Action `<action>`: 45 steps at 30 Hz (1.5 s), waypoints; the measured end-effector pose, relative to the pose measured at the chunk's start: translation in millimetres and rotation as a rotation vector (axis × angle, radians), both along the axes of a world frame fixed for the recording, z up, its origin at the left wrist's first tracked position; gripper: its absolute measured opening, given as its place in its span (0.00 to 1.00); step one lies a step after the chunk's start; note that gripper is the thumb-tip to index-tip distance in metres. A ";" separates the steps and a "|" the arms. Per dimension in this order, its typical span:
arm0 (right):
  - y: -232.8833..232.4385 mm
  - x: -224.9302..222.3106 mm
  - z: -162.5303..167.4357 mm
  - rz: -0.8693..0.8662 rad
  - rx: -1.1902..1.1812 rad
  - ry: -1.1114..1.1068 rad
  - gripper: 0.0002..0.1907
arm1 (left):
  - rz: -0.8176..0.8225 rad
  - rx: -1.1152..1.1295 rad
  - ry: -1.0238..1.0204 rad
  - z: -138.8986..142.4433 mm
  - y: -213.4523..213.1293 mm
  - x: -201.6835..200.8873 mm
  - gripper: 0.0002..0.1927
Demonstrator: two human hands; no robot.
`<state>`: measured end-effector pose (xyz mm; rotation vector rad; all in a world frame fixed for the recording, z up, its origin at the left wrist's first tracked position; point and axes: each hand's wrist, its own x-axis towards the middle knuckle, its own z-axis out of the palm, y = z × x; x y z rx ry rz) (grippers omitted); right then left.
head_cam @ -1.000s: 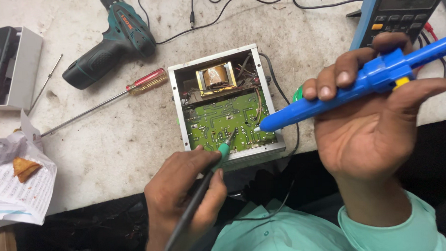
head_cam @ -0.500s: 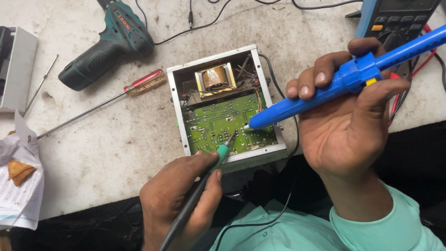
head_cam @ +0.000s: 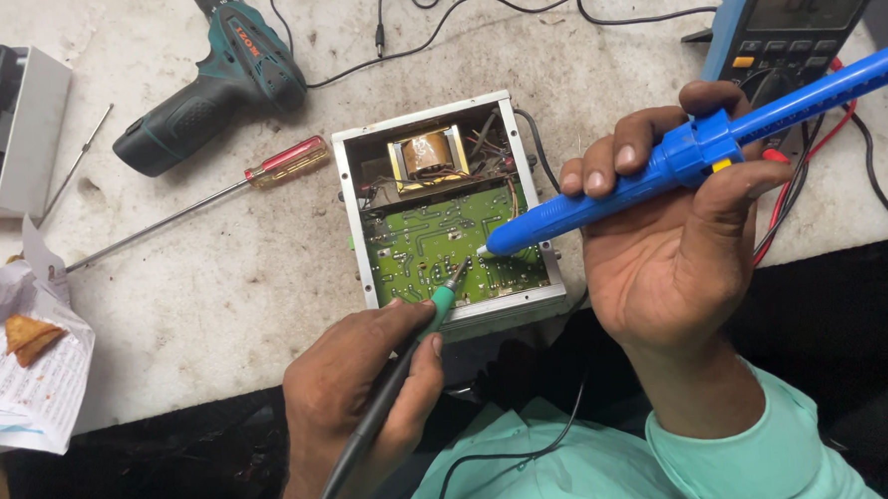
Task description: The person solders components on a green circuit board mounted inside an open metal enclosure, holding a soldering iron in one hand and solder wire in the other. They briefly pick up a blue desoldering pump and use it on the board joints, then resume soldering multiple points across the board.
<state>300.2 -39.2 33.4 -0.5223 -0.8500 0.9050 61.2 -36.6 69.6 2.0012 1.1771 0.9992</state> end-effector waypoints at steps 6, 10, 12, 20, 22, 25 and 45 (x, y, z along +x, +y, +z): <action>1.9 -3.0 3.1 -0.009 0.005 -0.015 0.27 | -0.051 0.051 -0.017 -1.0 0.4 1.3 0.11; 1.6 -5.0 3.1 -0.002 0.001 -0.011 0.27 | -0.042 0.070 -0.008 -1.0 0.3 0.4 0.12; 2.1 -5.4 2.9 -0.002 0.002 -0.013 0.27 | -0.033 0.054 -0.006 -0.2 -0.7 0.3 0.13; 3.5 -6.7 5.2 -0.018 0.007 -0.026 0.28 | -0.035 0.053 -0.017 2.0 -0.8 1.6 0.12; 3.9 -7.3 5.3 -0.014 0.012 -0.022 0.28 | -0.035 0.039 -0.012 1.6 -0.5 1.4 0.12; 4.3 -7.9 4.9 -0.015 0.014 -0.025 0.28 | -0.017 0.007 -0.008 1.2 -1.8 0.7 0.12; 3.5 -20.0 11.4 0.006 0.013 -0.068 0.25 | -0.052 0.007 -0.016 -1.4 -0.1 -2.1 0.12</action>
